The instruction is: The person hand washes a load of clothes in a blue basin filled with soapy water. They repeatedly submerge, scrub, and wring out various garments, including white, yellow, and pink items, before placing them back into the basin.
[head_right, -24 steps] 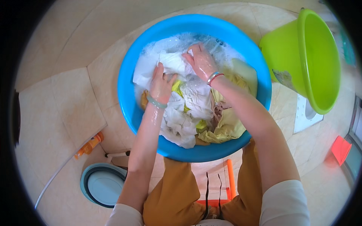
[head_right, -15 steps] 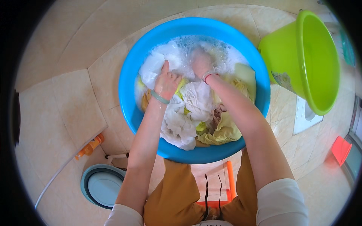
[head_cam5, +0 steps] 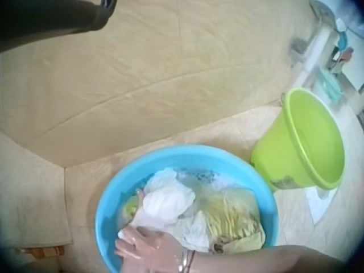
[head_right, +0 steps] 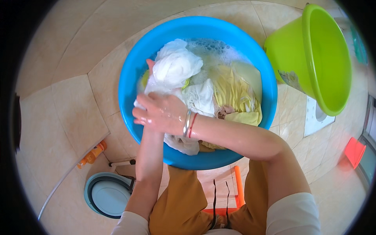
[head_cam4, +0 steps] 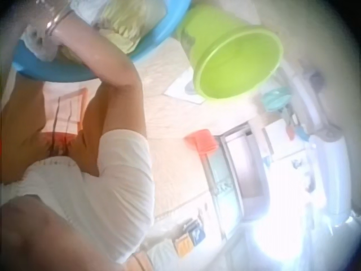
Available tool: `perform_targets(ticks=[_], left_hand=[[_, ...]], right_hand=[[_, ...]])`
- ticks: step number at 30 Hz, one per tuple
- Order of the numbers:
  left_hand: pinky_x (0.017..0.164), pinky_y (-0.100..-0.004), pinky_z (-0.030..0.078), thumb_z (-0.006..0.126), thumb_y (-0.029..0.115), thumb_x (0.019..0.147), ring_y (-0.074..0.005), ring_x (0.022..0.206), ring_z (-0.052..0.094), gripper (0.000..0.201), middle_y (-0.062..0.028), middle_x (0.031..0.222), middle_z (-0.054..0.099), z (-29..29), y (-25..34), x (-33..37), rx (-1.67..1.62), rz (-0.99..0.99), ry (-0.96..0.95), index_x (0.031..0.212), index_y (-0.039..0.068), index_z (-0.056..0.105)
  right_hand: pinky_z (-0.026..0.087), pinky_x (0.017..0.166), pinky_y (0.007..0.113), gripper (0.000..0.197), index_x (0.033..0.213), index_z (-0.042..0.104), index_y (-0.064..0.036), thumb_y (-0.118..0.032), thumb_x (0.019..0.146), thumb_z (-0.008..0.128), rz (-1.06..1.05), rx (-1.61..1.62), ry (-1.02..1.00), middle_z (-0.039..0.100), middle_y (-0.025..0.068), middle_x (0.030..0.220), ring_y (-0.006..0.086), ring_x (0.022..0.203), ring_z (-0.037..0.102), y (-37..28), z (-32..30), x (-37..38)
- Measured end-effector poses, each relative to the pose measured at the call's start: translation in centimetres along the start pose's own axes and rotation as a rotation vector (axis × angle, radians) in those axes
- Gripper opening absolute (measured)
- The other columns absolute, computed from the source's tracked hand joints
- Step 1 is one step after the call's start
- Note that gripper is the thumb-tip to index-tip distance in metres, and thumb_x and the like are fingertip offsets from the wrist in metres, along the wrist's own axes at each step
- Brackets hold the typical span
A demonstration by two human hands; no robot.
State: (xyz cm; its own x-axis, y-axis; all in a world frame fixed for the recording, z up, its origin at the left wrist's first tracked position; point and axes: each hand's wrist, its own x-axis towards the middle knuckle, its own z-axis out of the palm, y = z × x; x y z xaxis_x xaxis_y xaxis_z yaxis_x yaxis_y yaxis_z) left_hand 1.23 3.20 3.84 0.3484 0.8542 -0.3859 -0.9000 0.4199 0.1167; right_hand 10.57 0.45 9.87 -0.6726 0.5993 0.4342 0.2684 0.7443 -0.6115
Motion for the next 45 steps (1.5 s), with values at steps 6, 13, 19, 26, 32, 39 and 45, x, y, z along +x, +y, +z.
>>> perform_targets(ticks=[6,13,19,26,32,39,45], left_hand=[[0.087,-0.0313,0.048,0.055,0.049,0.092,-0.0186,0.103,0.058,0.056,-0.0078,0.117,0.059,0.1,-0.9,-1.7,0.154,0.314,0.314,0.123,0.004,0.052],[0.092,-0.0343,0.045,0.058,0.031,0.092,-0.0192,0.11,0.054,0.043,-0.0094,0.121,0.055,1.8,-2.7,-1.4,0.503,0.578,0.662,0.124,0.003,0.05],[0.105,-0.0422,0.034,0.047,0.036,0.098,-0.0254,0.127,0.039,0.045,-0.0079,0.137,0.041,-5.2,-0.3,-1.3,0.23,0.311,0.462,0.135,0.01,0.04],[0.104,-0.0352,0.035,0.042,0.044,0.099,-0.0256,0.121,0.044,0.047,-0.0085,0.133,0.047,-4.8,-1.8,2.1,0.2,0.157,0.631,0.134,0.012,0.044],[0.094,-0.0346,0.045,0.044,0.041,0.099,-0.0211,0.105,0.058,0.046,-0.012,0.111,0.062,-3.3,0.5,-0.4,0.109,-0.007,0.287,0.122,0.004,0.056],[0.084,-0.0319,0.05,0.042,0.064,0.091,-0.0205,0.1,0.06,0.07,-0.0072,0.113,0.062,-1.2,0.6,-1.8,-0.029,-0.086,-0.143,0.128,0.005,0.051],[0.09,-0.0292,0.047,0.047,0.058,0.091,-0.018,0.107,0.056,0.063,-0.0051,0.121,0.057,3.4,-2.0,-1.7,0.078,0.17,0.235,0.126,0.005,0.052]], right_hand=[[0.047,0.042,0.03,0.016,0.07,0.055,-0.0106,-0.019,0.079,0.066,0.063,-0.044,0.167,0.056,0.0042,0.071,0.0186,0.053,0.06,2.1,0.4,2.6],[0.052,0.06,0.045,0.012,0.089,0.062,-0.0078,-0.016,0.086,0.054,0.444,-0.118,-0.014,0.065,0.0154,0.086,0.0339,0.073,0.064,13.4,2.8,-1.8],[0.051,0.074,0.046,0.02,0.108,0.055,-0.0059,-0.013,0.089,0.053,0.585,-0.085,-0.032,0.057,0.0183,0.114,0.0379,0.089,0.061,16.0,2.0,-4.9],[0.05,0.073,0.046,0.02,0.105,0.059,-0.0062,-0.014,0.087,0.056,0.722,-0.137,-0.005,0.057,0.0207,0.111,0.0402,0.087,0.06,18.2,4.4,-6.6],[0.051,0.069,0.042,0.008,0.087,0.059,-0.0086,-0.013,0.08,0.059,0.301,0.14,-0.153,0.057,0.0147,0.097,0.0335,0.087,0.059,7.0,0.2,-1.4],[0.051,0.059,0.032,0.02,0.087,0.059,-0.0158,-0.025,0.074,0.07,-0.017,0.185,-0.17,0.05,0.0022,0.09,0.0162,0.083,0.058,-2.1,-1.1,-1.7],[0.044,0.041,0.029,0.023,0.07,0.055,-0.0147,-0.03,0.077,0.071,0.027,0.014,0.145,0.053,0.0008,0.08,0.0146,0.063,0.059,0.7,-1.0,0.9]])
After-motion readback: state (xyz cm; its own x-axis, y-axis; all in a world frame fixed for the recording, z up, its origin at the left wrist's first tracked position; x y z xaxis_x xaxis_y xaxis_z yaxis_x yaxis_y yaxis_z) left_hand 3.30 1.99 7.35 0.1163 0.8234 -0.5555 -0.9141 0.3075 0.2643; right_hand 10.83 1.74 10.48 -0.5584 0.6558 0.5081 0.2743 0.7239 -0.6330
